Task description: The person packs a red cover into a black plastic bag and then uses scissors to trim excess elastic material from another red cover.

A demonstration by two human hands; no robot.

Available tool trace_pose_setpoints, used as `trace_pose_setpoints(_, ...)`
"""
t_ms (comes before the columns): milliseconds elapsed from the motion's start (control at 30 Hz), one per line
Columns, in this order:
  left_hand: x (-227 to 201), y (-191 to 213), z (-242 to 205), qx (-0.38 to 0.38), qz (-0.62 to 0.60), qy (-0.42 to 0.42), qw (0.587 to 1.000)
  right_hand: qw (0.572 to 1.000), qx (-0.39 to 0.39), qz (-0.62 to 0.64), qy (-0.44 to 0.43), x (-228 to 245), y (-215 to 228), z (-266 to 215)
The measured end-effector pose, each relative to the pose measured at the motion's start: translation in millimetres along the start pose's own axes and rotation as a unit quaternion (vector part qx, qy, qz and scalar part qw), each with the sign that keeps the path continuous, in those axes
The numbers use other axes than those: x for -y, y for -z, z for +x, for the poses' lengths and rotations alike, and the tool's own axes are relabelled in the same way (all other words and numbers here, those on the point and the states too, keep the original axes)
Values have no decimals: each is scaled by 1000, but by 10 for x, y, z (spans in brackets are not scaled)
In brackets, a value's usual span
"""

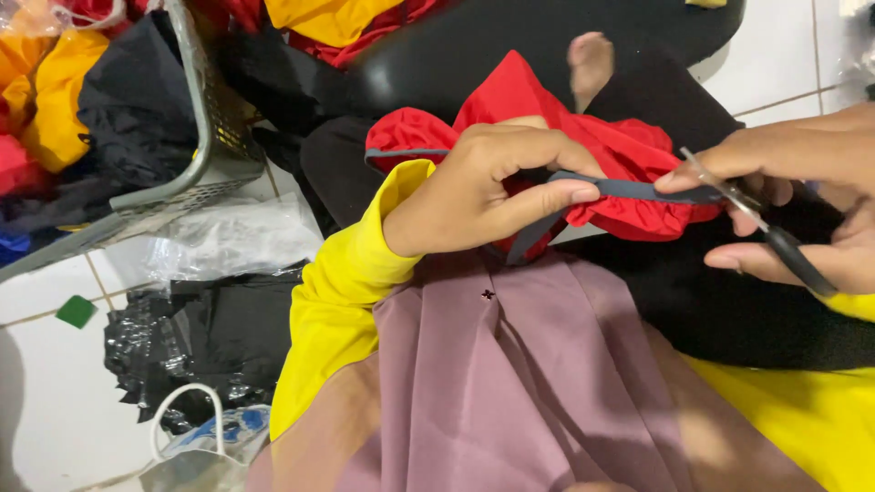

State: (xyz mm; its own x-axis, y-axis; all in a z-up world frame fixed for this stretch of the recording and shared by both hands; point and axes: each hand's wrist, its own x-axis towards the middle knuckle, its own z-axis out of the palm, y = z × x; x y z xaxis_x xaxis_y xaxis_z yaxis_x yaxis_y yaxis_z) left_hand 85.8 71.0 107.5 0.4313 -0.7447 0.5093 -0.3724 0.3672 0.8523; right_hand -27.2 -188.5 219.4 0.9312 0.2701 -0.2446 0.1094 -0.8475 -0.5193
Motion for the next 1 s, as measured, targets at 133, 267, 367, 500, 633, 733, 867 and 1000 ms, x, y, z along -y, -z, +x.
trace_pose_setpoints(133,-88,-215,114,-41,1,-8,999,998,-23,61,-21,-212,118,-145)
trace_pose_setpoints(267,-206,-335,160,-76,48,-24,996,994,4,95,53,-635,155,-163)
trace_pose_setpoints(367,-273,-471,157,-108,88,-36,990,986,82,87,113,-990,215,-148)
trace_pose_setpoints(500,-249,-659,169,-125,101,-19,987,970,110,88,196,-1319,309,-95)
trace_pose_setpoints(633,-169,-783,146,-91,128,-7,988,966,98,149,188,-1694,113,-148)
trace_pose_setpoints(733,-52,-908,138,-49,107,26,993,899,61,361,241,-1983,-249,-116)
trace_pose_setpoints(867,42,-1104,129,-90,-35,124,988,849,-118,443,261,-2057,-766,-138)
trace_pose_setpoints(1000,58,-1212,103,-75,-185,190,961,872,-200,434,102,-1707,-979,-244)
